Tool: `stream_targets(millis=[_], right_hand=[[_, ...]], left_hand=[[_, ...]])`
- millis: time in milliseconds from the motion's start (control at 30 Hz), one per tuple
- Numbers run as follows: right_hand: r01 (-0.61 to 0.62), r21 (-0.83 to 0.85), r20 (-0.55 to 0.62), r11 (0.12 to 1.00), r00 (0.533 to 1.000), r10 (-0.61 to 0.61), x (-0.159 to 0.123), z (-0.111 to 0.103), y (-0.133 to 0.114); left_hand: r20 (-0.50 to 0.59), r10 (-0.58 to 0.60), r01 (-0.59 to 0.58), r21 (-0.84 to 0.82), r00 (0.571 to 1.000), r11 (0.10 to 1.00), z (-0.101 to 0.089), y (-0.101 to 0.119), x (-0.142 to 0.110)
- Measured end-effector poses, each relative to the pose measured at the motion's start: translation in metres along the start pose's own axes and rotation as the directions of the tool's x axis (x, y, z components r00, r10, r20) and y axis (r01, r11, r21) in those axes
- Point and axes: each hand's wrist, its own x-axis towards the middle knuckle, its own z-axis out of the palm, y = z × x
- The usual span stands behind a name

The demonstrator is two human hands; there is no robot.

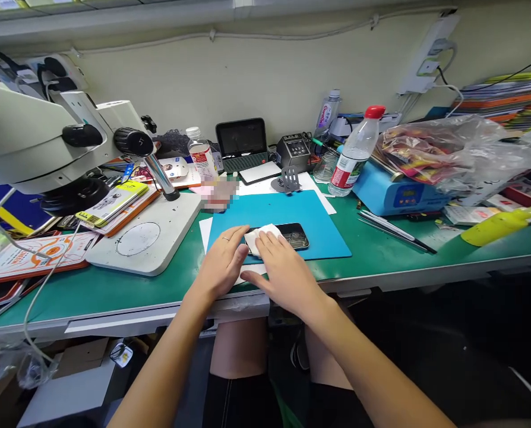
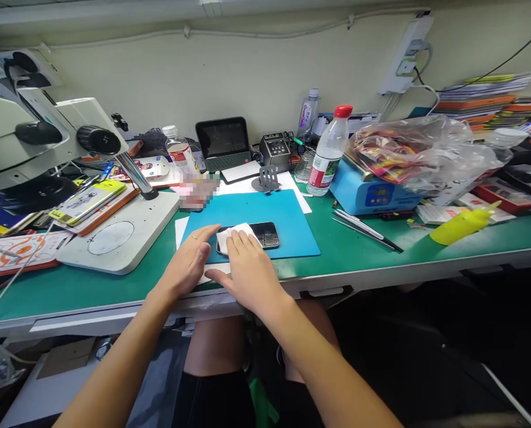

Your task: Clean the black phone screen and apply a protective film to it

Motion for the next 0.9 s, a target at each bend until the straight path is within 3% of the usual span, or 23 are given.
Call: stream_targets(millis=[133,233,367,500,600,667,767,900], right_hand=[[0.034,0.02,-0.002,0.999,0.999,-0.033,-0.024,-0.008,0.018],[-0.017,-0.042,-0.005,0.999,1.0,0.017,-0.018,-0.008,0.028],[-0.068,-0.069,0.012,0.995,0.998,0.069,0.011,0.001,0.008],[0.025,-0.006,0.031,1.0,0.999,-0.025,0.008,0.004,-0.008],[0.068,0.039,0.02,0.997,0.997,-0.069,-0.013,-0.003,0.009],[0.035,0.028,0.014,0.999,0.999,-0.035,-0.02,-0.009,0.027],[-0.031,-0.028,0.022,0.999,0.999,0.032,-0.009,-0.01,0.041],[-0.009,-0.041,0.027,0.999,1.0,0.01,0.015,-0.001,0.023]], left_hand=[[0.004,-0.006,0.006,0.014,1.0,1.0,0.0,0.002,0.002],[0.009,-0.023,0.023,0.017,1.0,1.0,0.0,0.002,0.005],[0.008,-0.013,0.013,0.009,1.0,1.0,0.001,0.0,0.005],[-0.001,0.009,-0.009,0.002,1.0,1.0,0.0,-0.001,0.001],[-0.008,-0.004,0.004,-0.002,1.0,1.0,-0.001,0.0,0.001],[-0.006,-0.007,0.007,-0.002,1.0,1.0,0.0,0.001,0.004],[-0.002,-0.008,0.008,0.005,1.0,1.0,0.0,0.001,0.007],[-0.009,0.009,-0.009,0.01,1.0,1.0,0.0,0.0,0.004]])
